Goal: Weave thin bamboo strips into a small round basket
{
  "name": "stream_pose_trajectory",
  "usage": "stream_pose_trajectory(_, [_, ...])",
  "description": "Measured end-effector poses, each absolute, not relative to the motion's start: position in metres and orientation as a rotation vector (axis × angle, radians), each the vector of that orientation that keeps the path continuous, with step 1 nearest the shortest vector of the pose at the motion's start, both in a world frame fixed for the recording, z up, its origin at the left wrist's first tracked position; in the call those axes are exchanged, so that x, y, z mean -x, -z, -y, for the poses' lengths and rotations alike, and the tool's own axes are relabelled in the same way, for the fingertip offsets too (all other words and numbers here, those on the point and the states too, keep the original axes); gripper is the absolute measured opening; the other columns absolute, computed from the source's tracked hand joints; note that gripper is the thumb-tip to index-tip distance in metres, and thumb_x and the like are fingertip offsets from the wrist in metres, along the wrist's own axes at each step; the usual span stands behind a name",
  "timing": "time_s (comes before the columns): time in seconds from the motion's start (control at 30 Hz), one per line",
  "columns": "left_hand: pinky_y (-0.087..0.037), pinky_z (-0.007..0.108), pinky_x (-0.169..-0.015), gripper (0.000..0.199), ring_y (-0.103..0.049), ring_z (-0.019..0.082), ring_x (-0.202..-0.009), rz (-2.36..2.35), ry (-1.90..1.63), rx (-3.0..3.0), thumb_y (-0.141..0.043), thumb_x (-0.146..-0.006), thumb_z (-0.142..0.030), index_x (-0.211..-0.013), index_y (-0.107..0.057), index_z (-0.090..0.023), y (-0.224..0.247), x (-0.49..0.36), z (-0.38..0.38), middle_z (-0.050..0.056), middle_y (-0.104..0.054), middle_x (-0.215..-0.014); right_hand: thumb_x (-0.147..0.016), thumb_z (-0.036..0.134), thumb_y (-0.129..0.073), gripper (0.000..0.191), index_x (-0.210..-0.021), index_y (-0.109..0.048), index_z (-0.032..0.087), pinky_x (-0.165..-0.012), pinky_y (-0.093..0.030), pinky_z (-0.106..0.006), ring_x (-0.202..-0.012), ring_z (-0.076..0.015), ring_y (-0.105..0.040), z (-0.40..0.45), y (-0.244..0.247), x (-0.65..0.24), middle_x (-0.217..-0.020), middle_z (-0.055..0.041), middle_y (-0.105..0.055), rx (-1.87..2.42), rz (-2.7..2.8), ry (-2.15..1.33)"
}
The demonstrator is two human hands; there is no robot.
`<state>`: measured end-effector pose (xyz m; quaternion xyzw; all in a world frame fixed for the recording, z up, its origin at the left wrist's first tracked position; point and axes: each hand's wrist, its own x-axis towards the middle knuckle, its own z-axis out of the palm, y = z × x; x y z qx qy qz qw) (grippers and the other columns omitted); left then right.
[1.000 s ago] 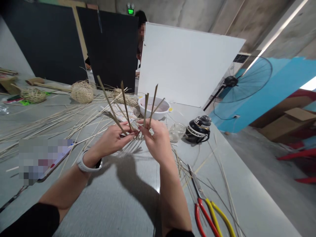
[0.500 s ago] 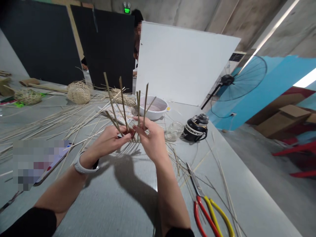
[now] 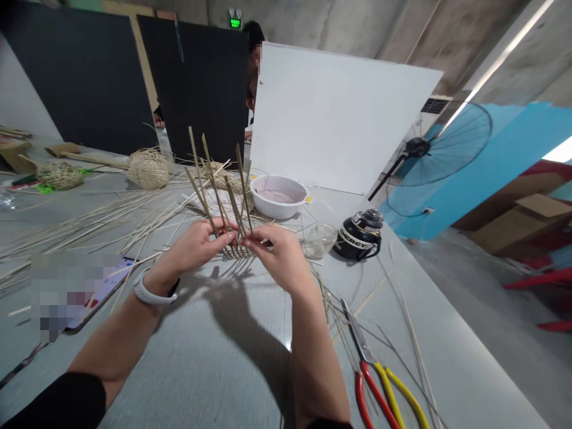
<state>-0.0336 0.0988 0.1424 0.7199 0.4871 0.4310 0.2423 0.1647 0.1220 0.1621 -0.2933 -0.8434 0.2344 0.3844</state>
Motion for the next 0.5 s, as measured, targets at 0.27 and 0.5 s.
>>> stream_pose_trajectory(0.27, [-0.053,0.029,-0.083,0.019,-0.068,0.016,-0.084,-1.212,-1.220,-1.950,-0.055,-0.091,-0.028,-0.096,-0.069,-0.016,-0.141,0.035,-0.099,0.004,-0.074,-0.090,-0.093,0.026,-0.059,0.020,-0.074,-0.057,0.021,-0.072,-0.042,-0.030,-0.072,-0.0162,-0.054,-0.128,-0.157,-0.160,-0.074,-0.0005,-0.062,0.763,2.120,-0.471])
stream_pose_trajectory(0.5, [-0.054,0.029,-0.082,0.018,-0.068,0.016,-0.086,-1.127,-1.245,-1.869,-0.058,-0.090,-0.028,-0.100,-0.068,-0.017,-0.138,0.040,-0.103,0.005,-0.073,-0.094,-0.095,0.028,-0.052,0.024,-0.073,-0.045,0.022,-0.070,-0.041,-0.030,-0.074,-0.0182,-0.054,-0.128,-0.151,-0.149,-0.078,-0.0027,-0.060,0.866,2.044,-0.488])
